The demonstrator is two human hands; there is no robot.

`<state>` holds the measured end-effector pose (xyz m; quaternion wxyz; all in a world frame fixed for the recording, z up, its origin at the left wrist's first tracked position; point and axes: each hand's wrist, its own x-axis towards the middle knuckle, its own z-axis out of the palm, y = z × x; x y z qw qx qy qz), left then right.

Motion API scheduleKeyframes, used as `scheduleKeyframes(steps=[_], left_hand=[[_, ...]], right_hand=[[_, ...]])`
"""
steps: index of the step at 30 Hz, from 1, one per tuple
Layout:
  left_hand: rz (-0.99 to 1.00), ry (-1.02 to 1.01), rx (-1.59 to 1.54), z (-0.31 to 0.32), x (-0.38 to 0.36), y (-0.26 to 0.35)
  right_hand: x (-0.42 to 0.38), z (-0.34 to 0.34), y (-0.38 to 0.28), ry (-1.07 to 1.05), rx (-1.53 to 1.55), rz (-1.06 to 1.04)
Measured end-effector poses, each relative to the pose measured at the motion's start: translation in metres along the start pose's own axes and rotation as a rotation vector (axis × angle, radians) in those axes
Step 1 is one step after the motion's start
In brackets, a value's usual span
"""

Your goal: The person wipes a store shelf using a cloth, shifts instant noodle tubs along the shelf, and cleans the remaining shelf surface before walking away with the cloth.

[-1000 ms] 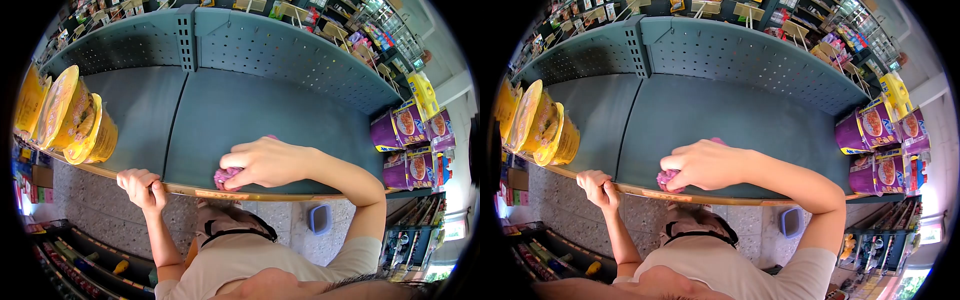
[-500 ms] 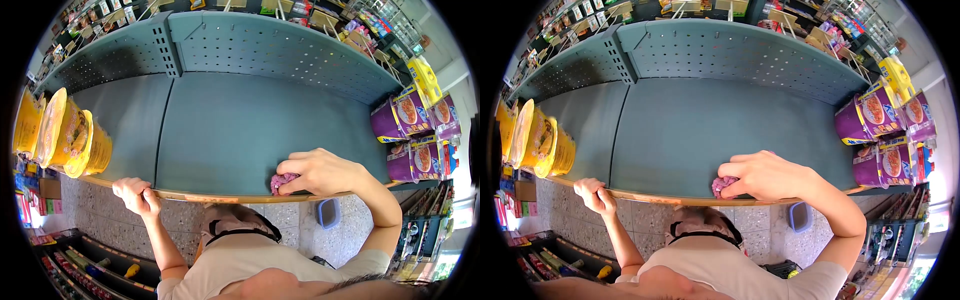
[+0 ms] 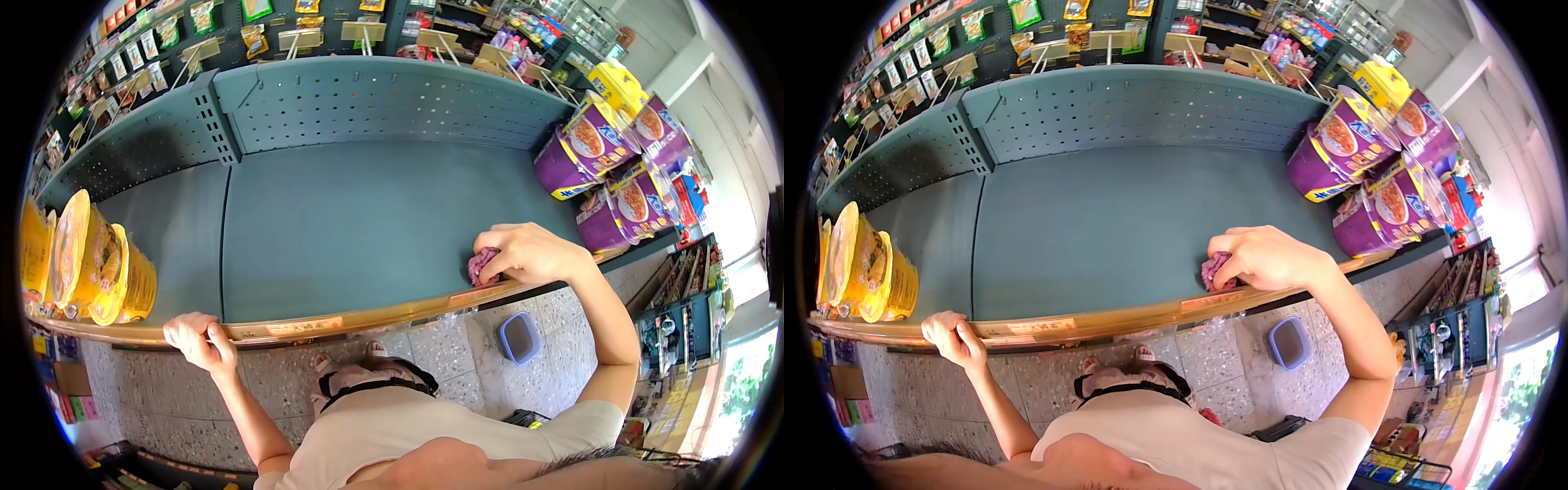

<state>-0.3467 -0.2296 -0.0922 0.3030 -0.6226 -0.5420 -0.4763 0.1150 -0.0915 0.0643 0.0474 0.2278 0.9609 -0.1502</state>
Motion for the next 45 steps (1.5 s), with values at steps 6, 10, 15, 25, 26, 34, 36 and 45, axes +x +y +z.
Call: scheduleKeyframes(steps=[6,10,15,25,26,34,36,45], left_hand=[[-0.010,-0.017,-0.013,-0.002,-0.001,0.001],[-0.052,-0.094,0.000,-0.008,0.000,0.005],[-0.069,-0.056,-0.009,-0.012,0.016,0.021],[-0.237,-0.337,-0.680,0.006,0.093,0.117],[-0.217,-0.351,-0.684,0.015,0.099,0.126],[-0.723,-0.594,-1.355,0.051,0.102,0.115],[-0.875,-0.534,-1.540,0.043,0.106,0.110],[-1.089,-0.477,-1.537,0.050,0.125,0.078]], right_hand=[[-0.037,-0.006,0.014,-0.037,-0.058,0.169],[-0.058,-0.004,0.026,0.315,0.207,0.310],[-0.041,0.012,0.018,0.730,0.736,0.303],[0.064,0.017,-0.028,0.739,1.776,-0.176],[0.072,0.017,-0.034,0.713,1.773,-0.174],[0.109,0.014,-0.054,0.643,1.883,-0.150],[0.115,0.019,-0.047,0.643,1.893,-0.130],[0.130,0.032,-0.050,0.610,1.767,0.289]])
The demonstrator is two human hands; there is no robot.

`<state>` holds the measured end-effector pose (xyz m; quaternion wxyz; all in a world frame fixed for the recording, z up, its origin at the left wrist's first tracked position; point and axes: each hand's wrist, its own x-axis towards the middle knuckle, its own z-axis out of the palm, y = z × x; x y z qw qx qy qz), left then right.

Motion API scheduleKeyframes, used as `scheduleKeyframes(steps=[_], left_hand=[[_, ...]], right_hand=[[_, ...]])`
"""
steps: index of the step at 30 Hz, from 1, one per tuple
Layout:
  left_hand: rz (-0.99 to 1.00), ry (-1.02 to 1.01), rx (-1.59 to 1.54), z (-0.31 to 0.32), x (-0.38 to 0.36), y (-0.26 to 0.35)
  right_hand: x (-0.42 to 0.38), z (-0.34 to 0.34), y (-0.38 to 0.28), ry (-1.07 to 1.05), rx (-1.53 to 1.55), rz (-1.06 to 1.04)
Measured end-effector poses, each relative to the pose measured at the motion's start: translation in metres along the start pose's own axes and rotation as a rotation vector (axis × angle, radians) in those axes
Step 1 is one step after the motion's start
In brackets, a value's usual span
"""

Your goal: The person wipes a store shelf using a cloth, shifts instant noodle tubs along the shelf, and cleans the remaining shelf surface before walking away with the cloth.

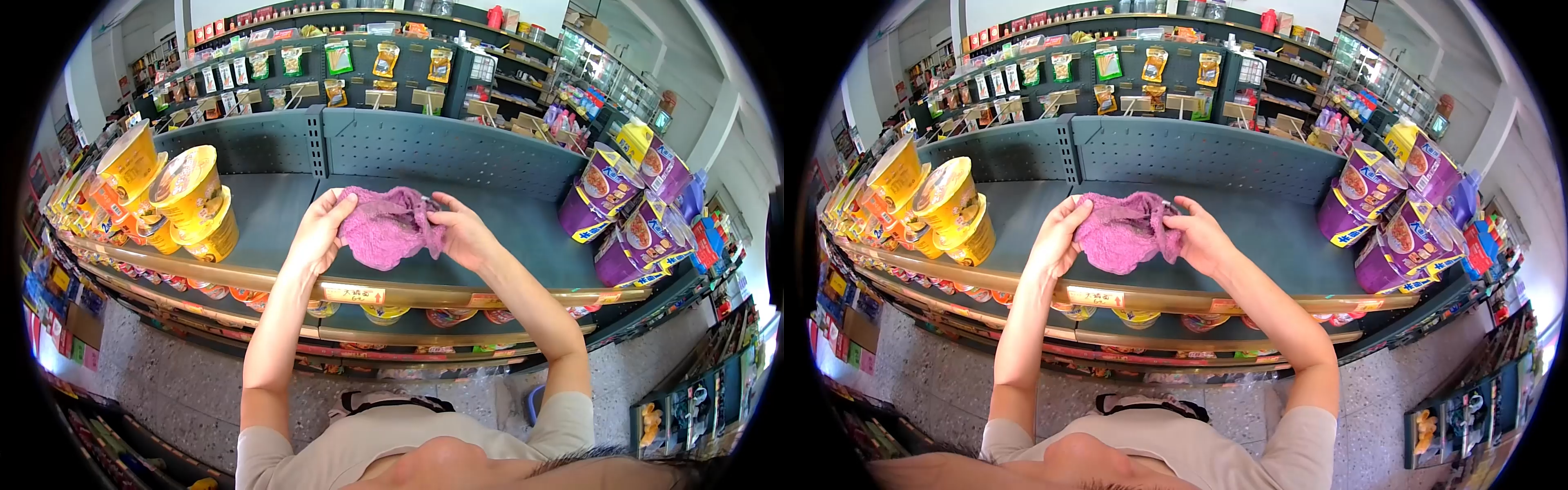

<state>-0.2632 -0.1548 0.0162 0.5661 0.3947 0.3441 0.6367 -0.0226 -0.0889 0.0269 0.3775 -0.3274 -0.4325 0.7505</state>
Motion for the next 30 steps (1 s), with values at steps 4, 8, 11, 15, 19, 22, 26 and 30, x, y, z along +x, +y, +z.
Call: scheduleKeyframes(steps=[4,8,11,15,19,22,26,30], left_hand=[[-0.073,-0.037,-0.023,0.005,0.011,0.008],[-0.092,-0.087,-0.036,0.014,0.018,0.014],[-0.117,-0.112,-0.061,0.022,0.020,0.025],[-0.089,-0.104,-0.110,0.017,0.020,0.032],[-0.065,-0.054,-0.053,-0.002,0.017,0.025],[-0.095,-0.061,-0.040,-0.013,0.018,0.006],[-0.066,-0.078,0.093,-0.011,0.011,-0.015],[0.251,0.073,0.636,-0.023,-0.019,-0.012]], right_hand=[[0.004,-0.006,0.004,-0.092,-0.340,0.159],[-0.002,0.008,0.000,-0.081,-0.833,-0.168],[0.005,0.012,0.009,-0.128,-1.307,-0.799],[0.017,0.021,0.020,-0.283,-0.785,-0.593],[0.016,0.024,0.005,-0.305,-0.519,-0.410],[0.025,0.028,0.006,-0.385,-0.135,-0.285],[0.036,0.044,0.002,-0.392,0.066,-0.059],[0.068,0.038,0.003,-0.275,0.079,-0.091]])
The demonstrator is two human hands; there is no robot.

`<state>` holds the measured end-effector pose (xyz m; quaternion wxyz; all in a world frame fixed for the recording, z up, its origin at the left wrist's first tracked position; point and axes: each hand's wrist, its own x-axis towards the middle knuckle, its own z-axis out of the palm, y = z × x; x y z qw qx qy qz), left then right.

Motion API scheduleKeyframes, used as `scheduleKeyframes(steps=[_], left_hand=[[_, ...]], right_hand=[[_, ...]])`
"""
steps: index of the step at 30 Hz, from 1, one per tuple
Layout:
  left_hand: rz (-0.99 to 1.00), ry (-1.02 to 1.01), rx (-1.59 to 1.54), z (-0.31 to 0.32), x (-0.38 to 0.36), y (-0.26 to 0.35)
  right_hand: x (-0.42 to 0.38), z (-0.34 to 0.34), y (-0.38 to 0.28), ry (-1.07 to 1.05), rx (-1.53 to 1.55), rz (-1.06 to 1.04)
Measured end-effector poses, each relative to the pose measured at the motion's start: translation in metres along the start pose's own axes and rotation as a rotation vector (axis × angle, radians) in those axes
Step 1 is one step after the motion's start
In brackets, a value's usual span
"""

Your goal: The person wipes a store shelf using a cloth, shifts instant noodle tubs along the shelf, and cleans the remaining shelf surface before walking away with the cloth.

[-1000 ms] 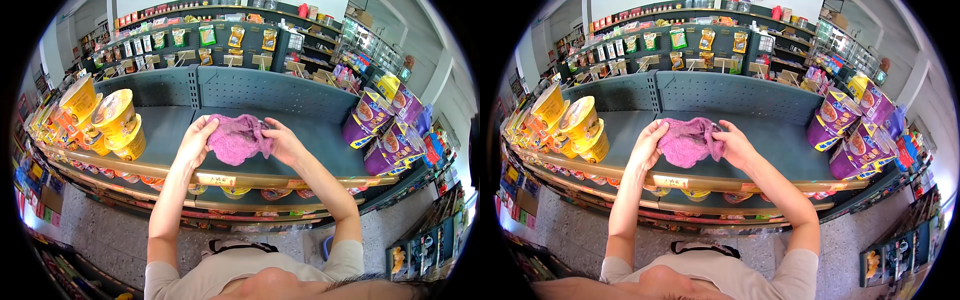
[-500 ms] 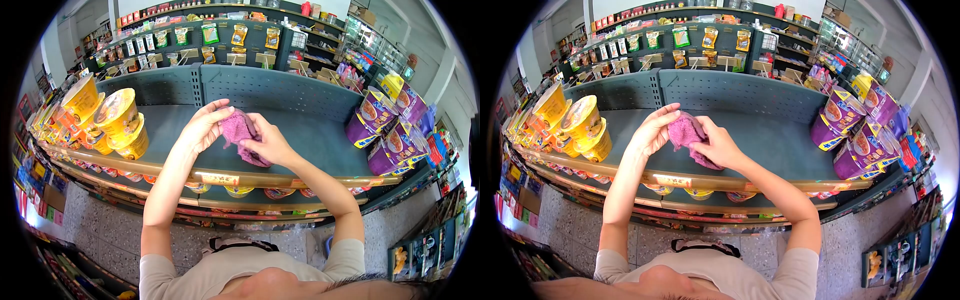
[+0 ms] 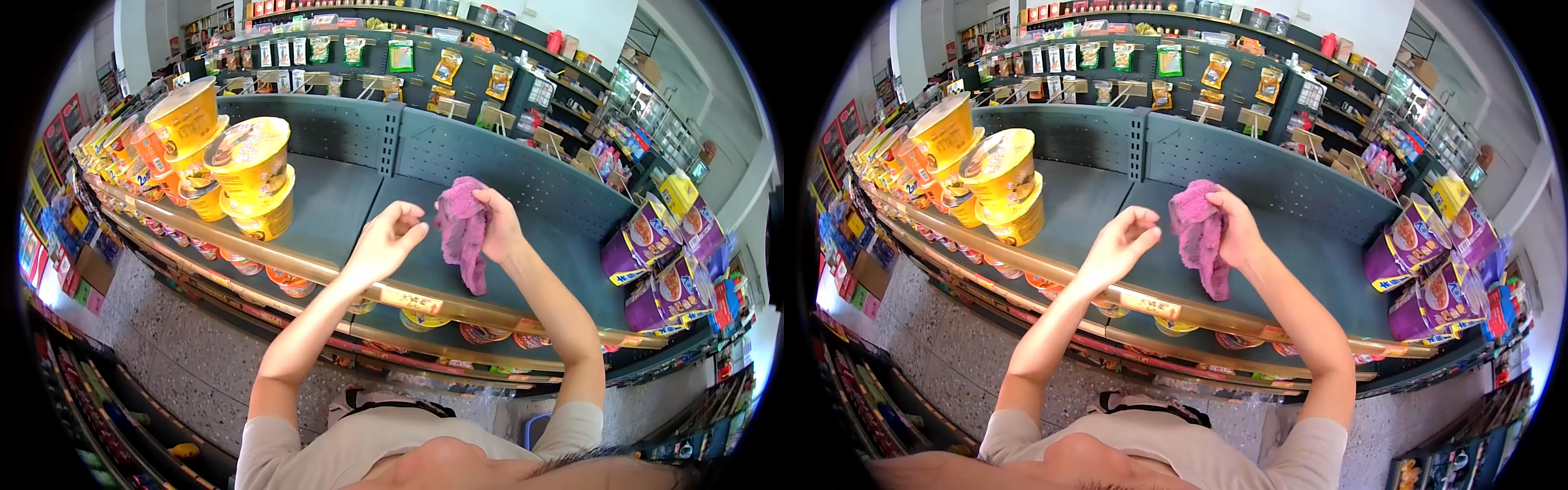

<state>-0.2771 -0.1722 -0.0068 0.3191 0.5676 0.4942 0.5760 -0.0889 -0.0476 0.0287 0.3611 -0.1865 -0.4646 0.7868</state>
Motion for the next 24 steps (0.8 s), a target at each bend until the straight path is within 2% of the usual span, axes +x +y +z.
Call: scheduleKeyframes(steps=[1,3,4,6,7,8,12,14,16,17,18,20,24], left_hand=[[0.023,0.078,-0.009,-0.006,-0.013,0.013],[0.215,0.191,0.186,-0.026,-0.034,0.014],[0.312,0.242,0.283,-0.037,-0.042,0.011],[0.344,0.368,0.327,-0.055,-0.056,0.001],[0.360,0.427,0.345,-0.063,-0.061,-0.006],[0.396,0.499,0.368,-0.069,-0.066,-0.012],[0.506,0.589,0.539,-0.093,-0.080,-0.031],[0.547,0.612,0.621,-0.105,-0.084,-0.037],[0.560,0.604,0.682,-0.116,-0.088,-0.047],[0.573,0.594,0.711,-0.122,-0.089,-0.051],[0.587,0.586,0.739,-0.126,-0.090,-0.055],[0.578,0.569,0.708,-0.132,-0.091,-0.065],[0.612,0.514,0.685,-0.138,-0.090,-0.080]], right_hand=[[0.006,0.004,-0.005,0.023,-0.093,-0.052],[0.018,0.018,-0.011,0.116,-0.313,-0.116],[0.028,0.022,-0.010,0.136,-0.589,-0.179],[0.046,0.029,-0.005,0.173,-1.146,-0.293],[0.053,0.040,0.000,0.169,-1.354,-0.423],[0.078,0.023,0.019,0.097,-1.508,-0.690],[0.105,0.042,0.069,-0.025,-1.622,-0.757],[0.112,0.048,0.089,-0.179,-1.558,-0.646],[0.102,0.057,0.099,-0.272,-1.681,-0.685],[0.100,0.056,0.104,-0.294,-1.656,-0.737],[0.099,0.056,0.105,-0.320,-1.672,-0.912],[0.097,0.052,0.102,-0.373,-1.650,-0.782],[0.101,0.049,0.095,-0.357,-1.672,-0.748]])
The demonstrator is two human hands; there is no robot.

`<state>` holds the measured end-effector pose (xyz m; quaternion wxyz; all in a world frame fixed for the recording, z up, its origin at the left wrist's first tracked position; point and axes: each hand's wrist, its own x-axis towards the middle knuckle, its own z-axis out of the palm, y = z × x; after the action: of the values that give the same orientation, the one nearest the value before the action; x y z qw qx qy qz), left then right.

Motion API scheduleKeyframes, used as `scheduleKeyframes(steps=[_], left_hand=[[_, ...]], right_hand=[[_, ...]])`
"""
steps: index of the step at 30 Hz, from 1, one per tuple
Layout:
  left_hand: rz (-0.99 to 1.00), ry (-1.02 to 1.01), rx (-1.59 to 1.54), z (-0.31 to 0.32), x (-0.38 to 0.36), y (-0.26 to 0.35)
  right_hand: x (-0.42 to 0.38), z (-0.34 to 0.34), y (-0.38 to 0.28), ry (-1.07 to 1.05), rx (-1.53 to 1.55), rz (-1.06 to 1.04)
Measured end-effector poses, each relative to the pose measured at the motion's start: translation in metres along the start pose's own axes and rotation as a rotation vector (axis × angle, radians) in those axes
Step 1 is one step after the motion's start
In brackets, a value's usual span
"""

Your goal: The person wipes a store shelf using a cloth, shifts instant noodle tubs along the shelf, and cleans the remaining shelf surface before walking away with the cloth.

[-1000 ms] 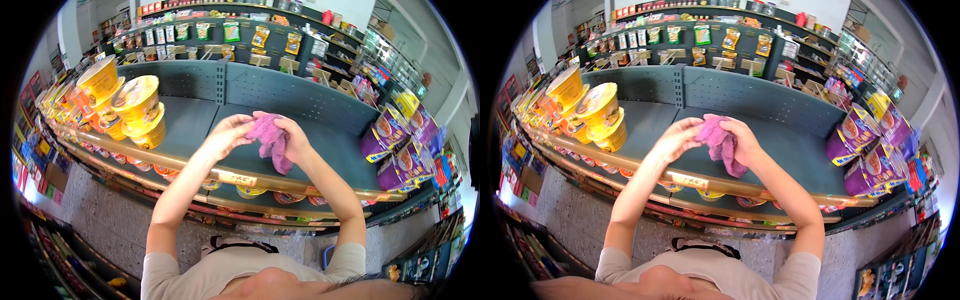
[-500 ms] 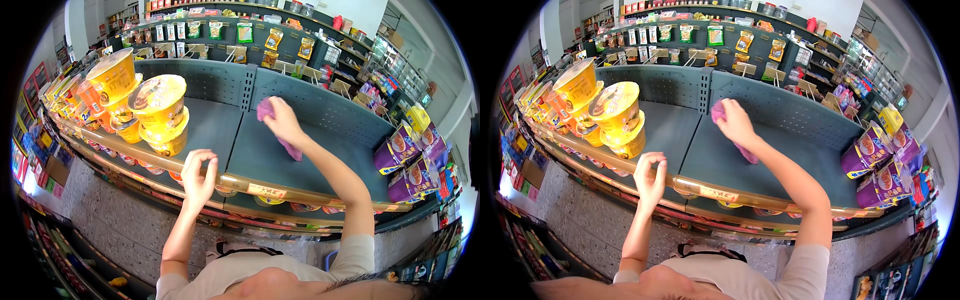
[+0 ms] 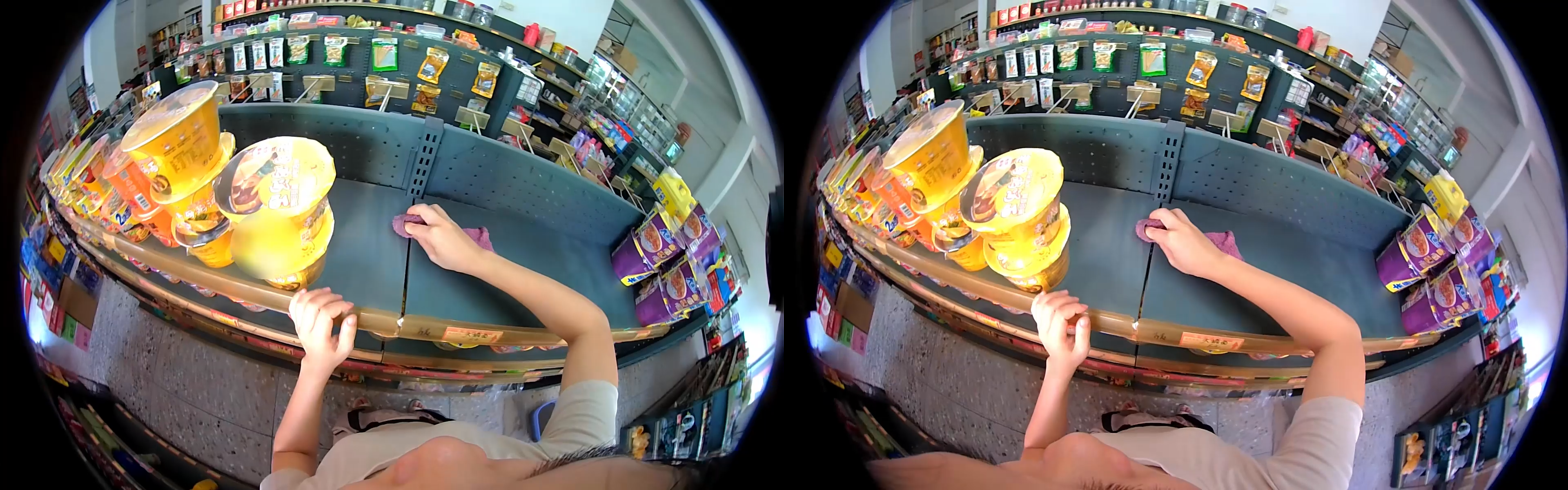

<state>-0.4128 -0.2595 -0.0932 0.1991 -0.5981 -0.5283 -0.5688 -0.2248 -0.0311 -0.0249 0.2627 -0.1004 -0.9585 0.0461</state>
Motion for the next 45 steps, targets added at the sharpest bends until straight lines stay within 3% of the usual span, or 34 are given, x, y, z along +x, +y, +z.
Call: scheduleKeyframes(steps=[10,14,24,41,45], left_hand=[[0.019,-0.005,-0.042,0.001,-0.003,-0.008],[0.010,0.018,-0.033,0.005,-0.004,-0.007],[0.034,0.067,0.005,0.011,-0.005,-0.009],[0.006,0.069,0.048,0.010,-0.004,-0.004],[0.001,0.045,0.044,0.008,-0.005,-0.005]], right_hand=[[0.016,0.013,0.045,0.056,-0.230,0.149],[0.013,0.008,0.050,0.024,-0.159,0.130],[-0.007,-0.020,-0.009,-0.117,0.058,-0.066],[-0.015,-0.044,-0.059,-0.515,0.500,-0.296],[-0.017,-0.039,-0.058,-0.438,0.488,-0.288]])
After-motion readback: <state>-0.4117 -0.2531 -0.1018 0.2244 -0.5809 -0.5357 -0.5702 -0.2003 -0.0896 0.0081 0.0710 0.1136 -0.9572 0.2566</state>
